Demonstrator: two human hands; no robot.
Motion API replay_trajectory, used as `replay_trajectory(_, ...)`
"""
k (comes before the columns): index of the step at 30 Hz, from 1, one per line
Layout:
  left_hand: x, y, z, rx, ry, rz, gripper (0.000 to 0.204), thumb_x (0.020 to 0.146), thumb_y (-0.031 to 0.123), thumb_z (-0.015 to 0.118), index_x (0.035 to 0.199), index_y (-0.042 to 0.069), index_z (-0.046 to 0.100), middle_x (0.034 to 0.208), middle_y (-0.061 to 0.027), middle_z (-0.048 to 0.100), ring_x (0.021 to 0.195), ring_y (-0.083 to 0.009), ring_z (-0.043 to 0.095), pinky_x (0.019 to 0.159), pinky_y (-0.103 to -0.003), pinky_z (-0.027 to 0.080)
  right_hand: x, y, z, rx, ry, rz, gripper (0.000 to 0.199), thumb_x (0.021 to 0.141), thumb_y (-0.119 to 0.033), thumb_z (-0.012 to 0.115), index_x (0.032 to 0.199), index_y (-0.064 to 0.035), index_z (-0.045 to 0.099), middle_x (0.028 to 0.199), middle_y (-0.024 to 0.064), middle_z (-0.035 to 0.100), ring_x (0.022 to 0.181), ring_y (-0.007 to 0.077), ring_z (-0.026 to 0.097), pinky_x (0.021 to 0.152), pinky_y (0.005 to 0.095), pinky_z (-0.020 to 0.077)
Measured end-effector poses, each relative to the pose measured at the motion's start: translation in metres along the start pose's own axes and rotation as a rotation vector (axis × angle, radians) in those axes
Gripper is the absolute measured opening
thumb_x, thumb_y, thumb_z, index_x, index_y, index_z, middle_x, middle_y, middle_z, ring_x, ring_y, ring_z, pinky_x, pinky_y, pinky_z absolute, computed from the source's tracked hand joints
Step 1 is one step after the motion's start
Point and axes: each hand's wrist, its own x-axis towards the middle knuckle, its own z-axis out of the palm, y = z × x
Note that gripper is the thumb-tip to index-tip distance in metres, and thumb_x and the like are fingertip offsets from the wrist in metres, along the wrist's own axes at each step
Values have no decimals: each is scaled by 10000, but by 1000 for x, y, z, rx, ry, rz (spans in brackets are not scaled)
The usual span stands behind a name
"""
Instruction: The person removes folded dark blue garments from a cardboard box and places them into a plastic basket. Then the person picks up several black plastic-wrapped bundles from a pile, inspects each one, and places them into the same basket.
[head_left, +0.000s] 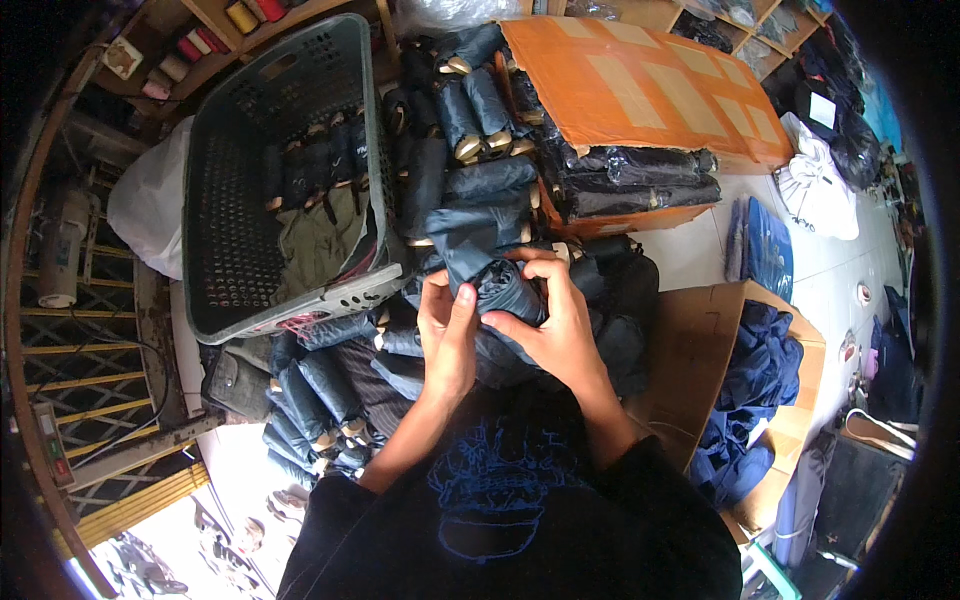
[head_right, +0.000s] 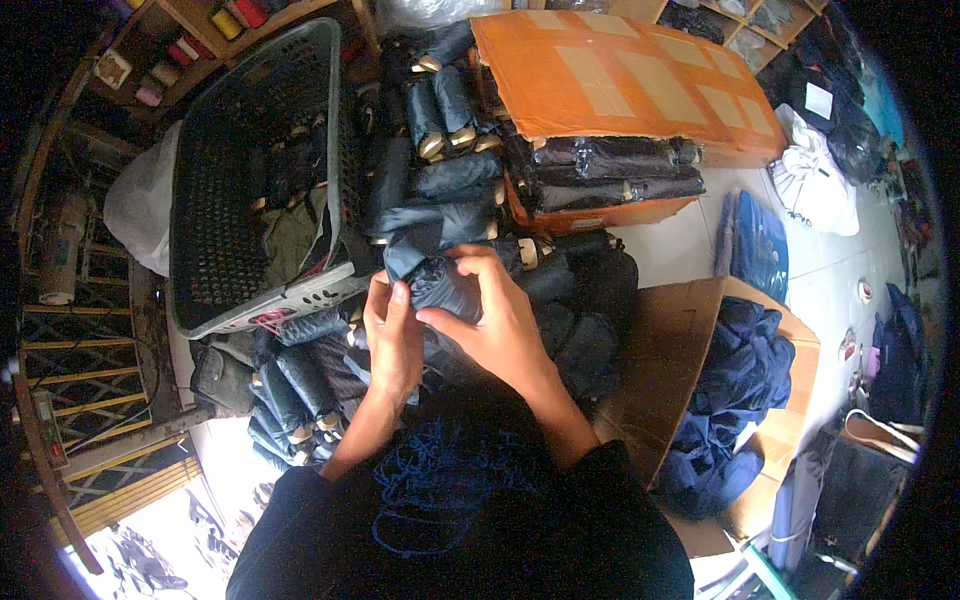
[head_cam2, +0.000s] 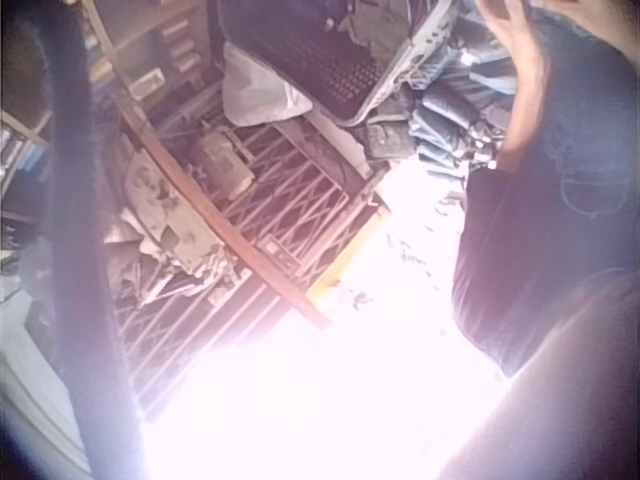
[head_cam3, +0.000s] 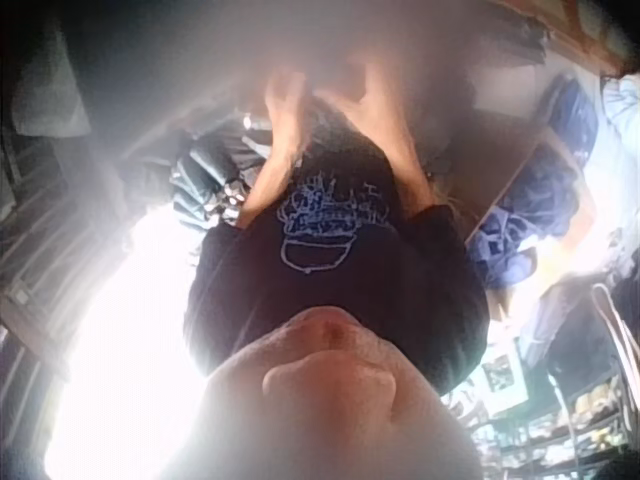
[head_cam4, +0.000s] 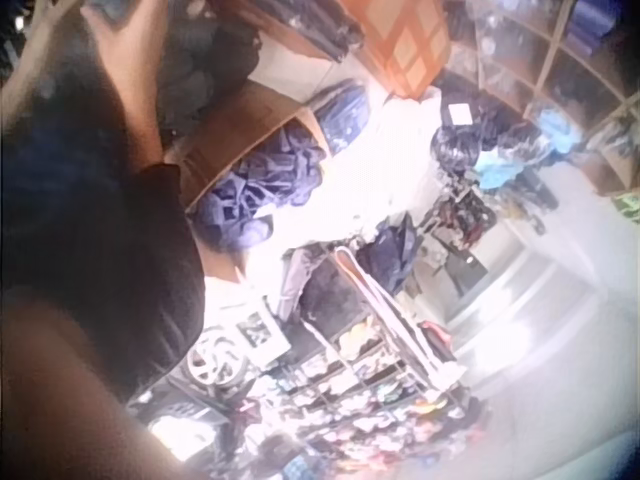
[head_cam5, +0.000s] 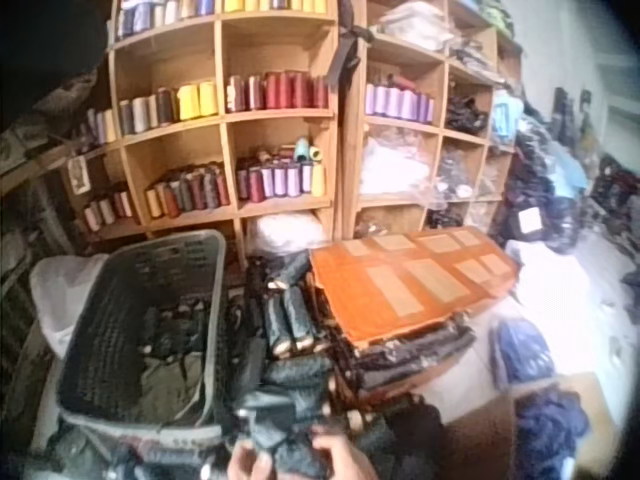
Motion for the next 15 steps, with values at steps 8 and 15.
replay_trajectory(8,-6,-4,-8,-10,-38,31,205,940,163,576,1093,32,539,1116,-74,571,1047,-150,526,917,-305,405,-3,-10,-6,-26,-40,82,558,668,-184,853,1055,-21,485,1146,187,562,1029,298,589,832,363,488)
replay_trajectory(15,-13,-7,-9,274,-40,372,250,824,-91,639,1037,-10,536,1051,-100,554,1033,-149,523,858,-281,442,-3,-4,-6,304,35,157,627,729,-180,809,1228,13,482,1178,145,598,1063,267,600,926,361,449)
